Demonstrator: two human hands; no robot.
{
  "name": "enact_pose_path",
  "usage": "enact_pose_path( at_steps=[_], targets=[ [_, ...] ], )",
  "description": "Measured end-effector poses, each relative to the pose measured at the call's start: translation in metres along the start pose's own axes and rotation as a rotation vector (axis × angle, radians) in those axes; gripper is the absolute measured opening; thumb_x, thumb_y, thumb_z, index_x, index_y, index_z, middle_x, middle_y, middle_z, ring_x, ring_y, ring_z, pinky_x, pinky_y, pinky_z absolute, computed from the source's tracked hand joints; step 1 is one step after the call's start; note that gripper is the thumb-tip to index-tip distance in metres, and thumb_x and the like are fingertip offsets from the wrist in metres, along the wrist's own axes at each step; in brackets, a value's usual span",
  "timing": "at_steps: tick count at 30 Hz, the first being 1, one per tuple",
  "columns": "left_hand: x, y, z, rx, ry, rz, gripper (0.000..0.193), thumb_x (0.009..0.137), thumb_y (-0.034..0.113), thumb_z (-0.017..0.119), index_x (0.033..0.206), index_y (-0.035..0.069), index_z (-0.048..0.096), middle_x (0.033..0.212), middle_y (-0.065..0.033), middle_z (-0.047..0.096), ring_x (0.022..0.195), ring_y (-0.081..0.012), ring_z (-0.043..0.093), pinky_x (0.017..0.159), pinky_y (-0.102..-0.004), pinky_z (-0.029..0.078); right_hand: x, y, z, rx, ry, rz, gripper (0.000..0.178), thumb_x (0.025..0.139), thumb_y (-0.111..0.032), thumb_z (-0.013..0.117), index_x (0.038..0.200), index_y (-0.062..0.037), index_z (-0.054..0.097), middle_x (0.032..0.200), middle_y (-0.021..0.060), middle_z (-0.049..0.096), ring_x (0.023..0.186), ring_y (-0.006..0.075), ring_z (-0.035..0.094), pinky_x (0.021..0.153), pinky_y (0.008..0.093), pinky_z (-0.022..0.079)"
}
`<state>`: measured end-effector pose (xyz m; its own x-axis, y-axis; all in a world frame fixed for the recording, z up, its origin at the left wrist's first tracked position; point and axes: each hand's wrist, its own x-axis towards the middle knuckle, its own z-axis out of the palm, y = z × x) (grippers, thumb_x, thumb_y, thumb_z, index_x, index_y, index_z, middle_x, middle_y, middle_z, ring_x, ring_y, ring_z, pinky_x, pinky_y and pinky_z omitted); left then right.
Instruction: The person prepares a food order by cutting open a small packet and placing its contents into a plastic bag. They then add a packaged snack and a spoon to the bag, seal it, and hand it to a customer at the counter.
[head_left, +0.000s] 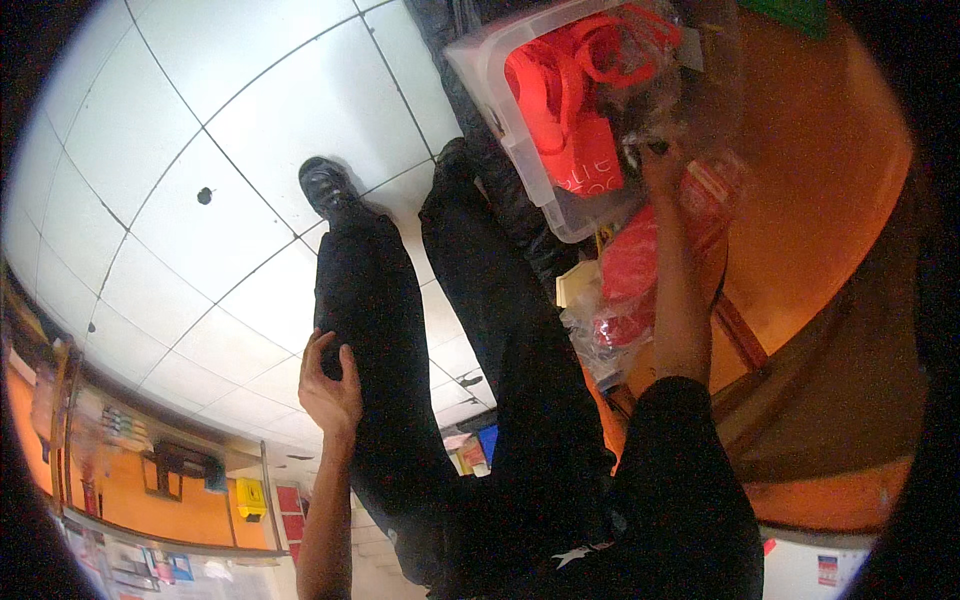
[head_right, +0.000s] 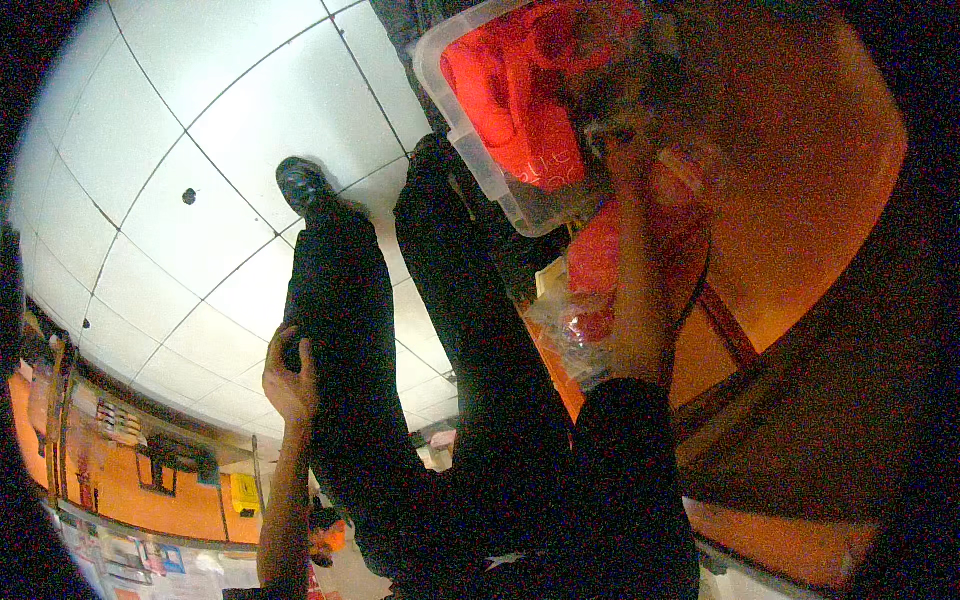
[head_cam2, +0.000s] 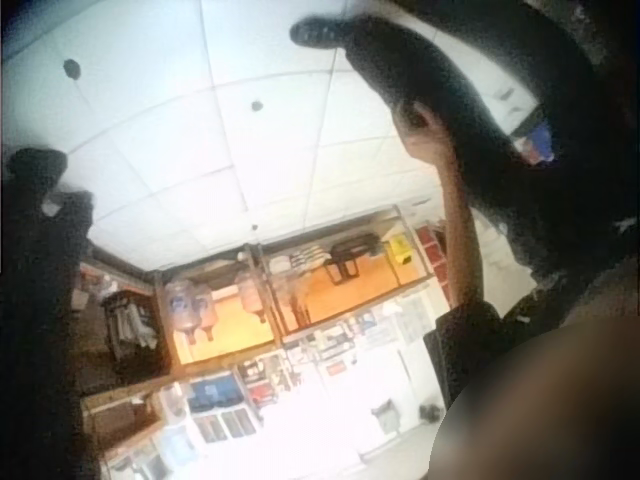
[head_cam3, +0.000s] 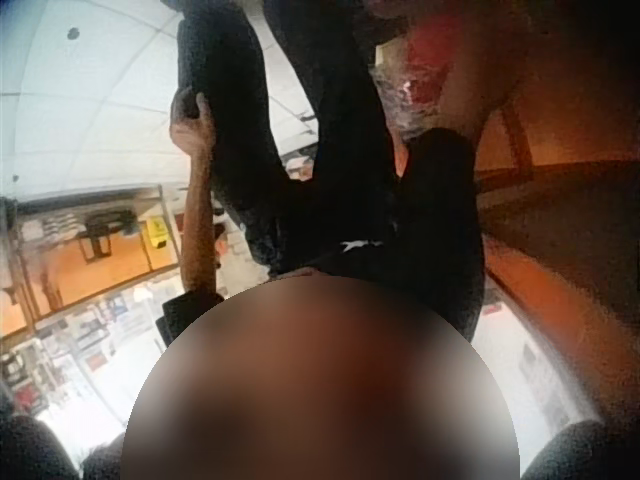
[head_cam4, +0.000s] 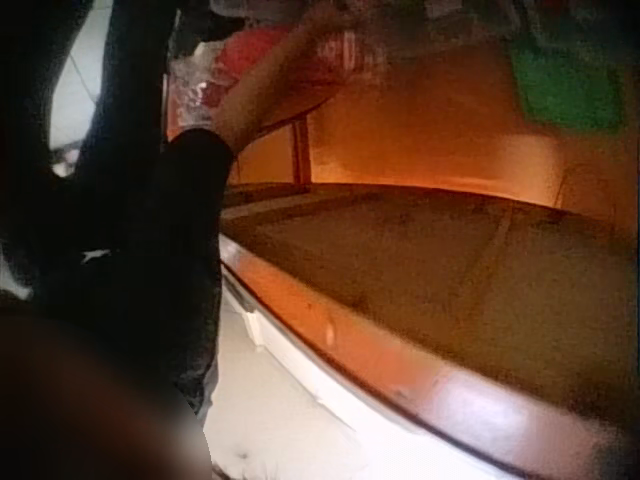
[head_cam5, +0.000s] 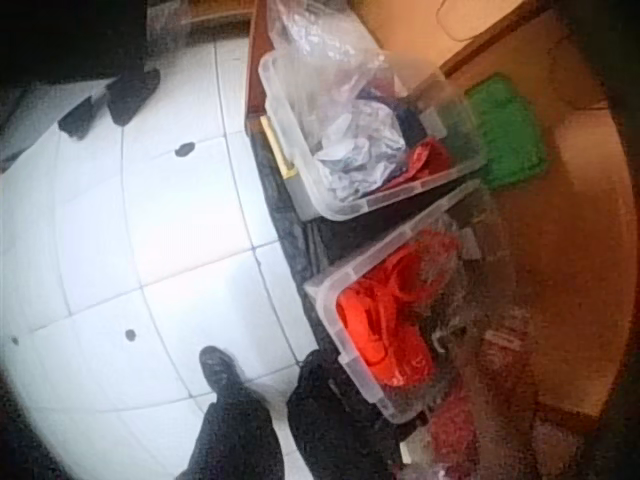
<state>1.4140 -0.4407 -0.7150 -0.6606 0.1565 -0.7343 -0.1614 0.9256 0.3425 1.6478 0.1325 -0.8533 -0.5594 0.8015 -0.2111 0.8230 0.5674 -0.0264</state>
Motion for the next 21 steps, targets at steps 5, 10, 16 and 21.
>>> enact_pose_path(
  at_steps=[5,10,16,21],
  targets=[
    [-0.004,-0.004,-0.012,0.055,-0.031,-0.013,0.029,0.085,0.021,0.066,0.106,0.002,0.066,0.122,-0.019,0.062,0.112,-0.0366,0.06,0.095,-0.0418,0.047,-0.002,-0.063,-0.06,-0.14,-0.177,0.05,0.057,0.077,-0.026,0.076,0.124,-0.0002,0.058,0.126,0.0197,0.059,0.116,0.0346,0.056,0.097,0.0402,0.044],
    [-0.004,-0.018,-0.015,0.062,-0.064,0.022,0.028,0.085,0.021,0.066,0.105,0.002,0.066,0.121,-0.0198,0.062,0.111,-0.0369,0.06,0.094,-0.0425,0.047,-0.049,-0.12,-0.115,0.285,-0.009,0.359,0.057,0.078,-0.025,0.075,0.126,-0.0001,0.056,0.125,0.0179,0.06,0.115,0.033,0.057,0.099,0.0393,0.042],
    [-0.014,-0.02,-0.016,-0.078,-0.019,0.16,0.03,0.085,0.021,0.066,0.107,0.001,0.064,0.117,-0.0195,0.064,0.111,-0.0372,0.059,0.095,-0.0427,0.046,-0.138,-0.183,-0.174,0.738,0.172,0.301,0.05,0.081,-0.018,0.072,0.123,0.0044,0.055,0.12,0.0143,0.061,0.107,0.027,0.057,0.097,0.0359,0.042],
    [-0.033,0.053,-0.039,-0.668,-0.27,0.015,0.05,0.091,0.04,0.061,0.125,0.004,0.057,0.123,-0.0141,0.061,0.115,-0.0294,0.056,0.099,-0.0407,0.042,-0.236,-0.267,-0.23,0.986,0.013,0.36,0.035,0.073,-0.005,0.07,0.106,-0.0005,0.06,0.099,0.0083,0.064,0.092,0.0172,0.058,0.087,0.0321,0.046]
  ],
)
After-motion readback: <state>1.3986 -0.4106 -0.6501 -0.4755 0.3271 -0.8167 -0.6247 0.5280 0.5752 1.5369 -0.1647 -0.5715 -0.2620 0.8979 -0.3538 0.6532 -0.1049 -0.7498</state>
